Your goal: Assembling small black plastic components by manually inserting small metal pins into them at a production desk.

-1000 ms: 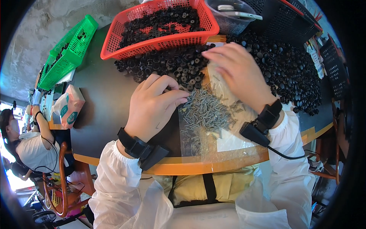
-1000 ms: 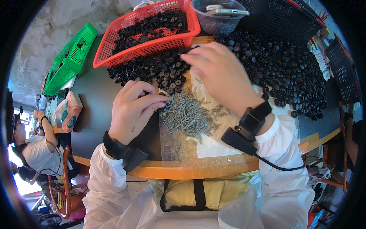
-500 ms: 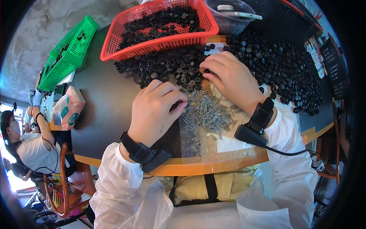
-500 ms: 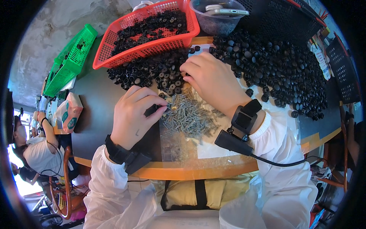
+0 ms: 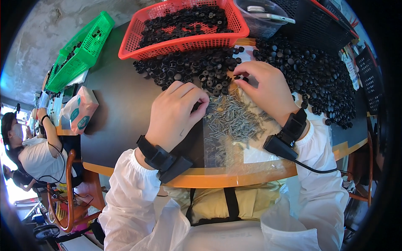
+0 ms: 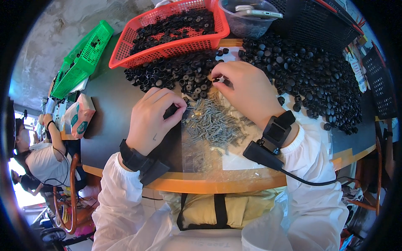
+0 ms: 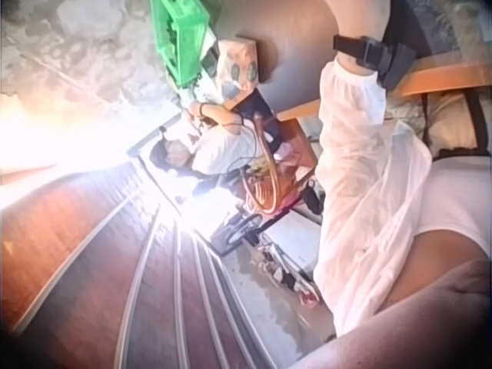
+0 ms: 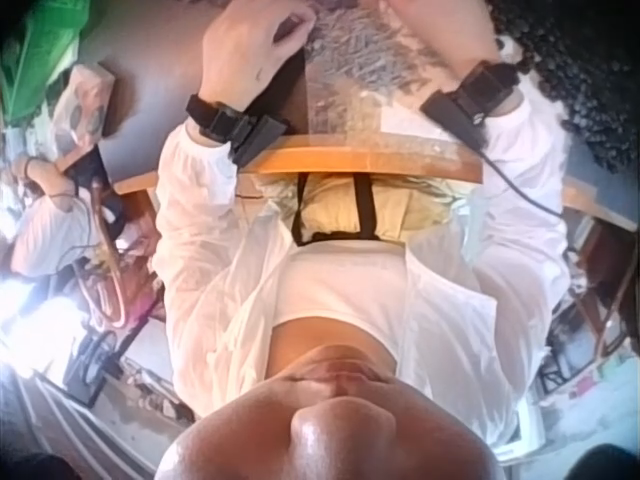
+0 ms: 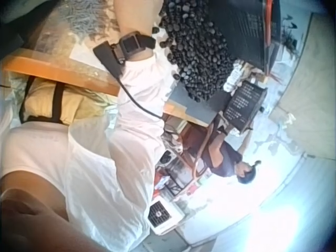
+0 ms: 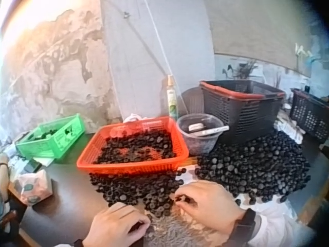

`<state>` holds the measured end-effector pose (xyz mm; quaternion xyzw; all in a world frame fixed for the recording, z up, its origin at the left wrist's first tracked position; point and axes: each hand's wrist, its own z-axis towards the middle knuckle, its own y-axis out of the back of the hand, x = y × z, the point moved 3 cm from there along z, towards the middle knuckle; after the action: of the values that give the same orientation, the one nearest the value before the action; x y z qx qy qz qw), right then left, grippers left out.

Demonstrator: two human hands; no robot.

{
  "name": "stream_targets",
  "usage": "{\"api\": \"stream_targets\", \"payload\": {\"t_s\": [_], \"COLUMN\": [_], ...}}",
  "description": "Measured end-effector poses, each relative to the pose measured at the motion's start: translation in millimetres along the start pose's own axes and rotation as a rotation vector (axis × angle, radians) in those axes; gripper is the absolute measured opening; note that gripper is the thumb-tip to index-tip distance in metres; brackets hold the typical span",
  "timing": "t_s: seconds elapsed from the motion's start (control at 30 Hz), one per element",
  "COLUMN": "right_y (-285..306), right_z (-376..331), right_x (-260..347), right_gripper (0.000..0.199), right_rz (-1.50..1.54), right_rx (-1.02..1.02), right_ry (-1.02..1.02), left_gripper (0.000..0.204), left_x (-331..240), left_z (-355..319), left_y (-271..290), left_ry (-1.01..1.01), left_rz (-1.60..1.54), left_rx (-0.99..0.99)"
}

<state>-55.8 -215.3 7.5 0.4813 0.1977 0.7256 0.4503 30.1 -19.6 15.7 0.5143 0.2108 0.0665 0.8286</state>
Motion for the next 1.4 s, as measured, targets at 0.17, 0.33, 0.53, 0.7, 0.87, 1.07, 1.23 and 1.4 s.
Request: {"api": "stream_targets", "payload": {"t_s": [0.17, 0.33, 0.53, 0.7, 0.87, 1.07, 1.23, 1.4], "right_y": [2, 6, 0, -4, -5, -11, -14, -14], "right_z": [-4, -5, -9, -13, -16, -17, -19, -20], "right_x": [5, 17, 25, 25, 27, 32, 34, 33], "right_gripper": [0.020, 0.020, 0.023, 0.026, 0.029, 0.024, 0.020, 0.018], "right_rz": [0.103, 0.043, 0.375, 0.705, 0.692, 0.869, 0.978, 1.058], "right_rx": [-0.054, -0.030, 0.022, 0.050, 0.107, 0.081, 0.158, 0.166], "right_ry": [0.027, 0.139, -0.040, -0.195, -0.164, -0.222, -0.276, -0.331], "left_gripper": [0.011, 0.013, 0.015, 0.029, 0.020, 0.017, 0.019, 0.018], "left_x": [0, 0, -1, -2, -6, -2, -1, -3], "left_z": [-1, -1, 0, 3, -2, -2, 0, -3], "left_y": [2, 0, -1, 6, 4, 4, 6, 8], "left_ry": [-0.099, -0.109, -0.027, 0.086, 0.242, 0.117, 0.029, 0.058], "left_rz": [-0.075, -0.081, -0.239, -0.425, -0.750, -0.832, -0.700, -0.693], "left_rx": [-0.016, 0.039, -0.015, -0.107, -0.054, -0.248, -0.303, -0.246]}}
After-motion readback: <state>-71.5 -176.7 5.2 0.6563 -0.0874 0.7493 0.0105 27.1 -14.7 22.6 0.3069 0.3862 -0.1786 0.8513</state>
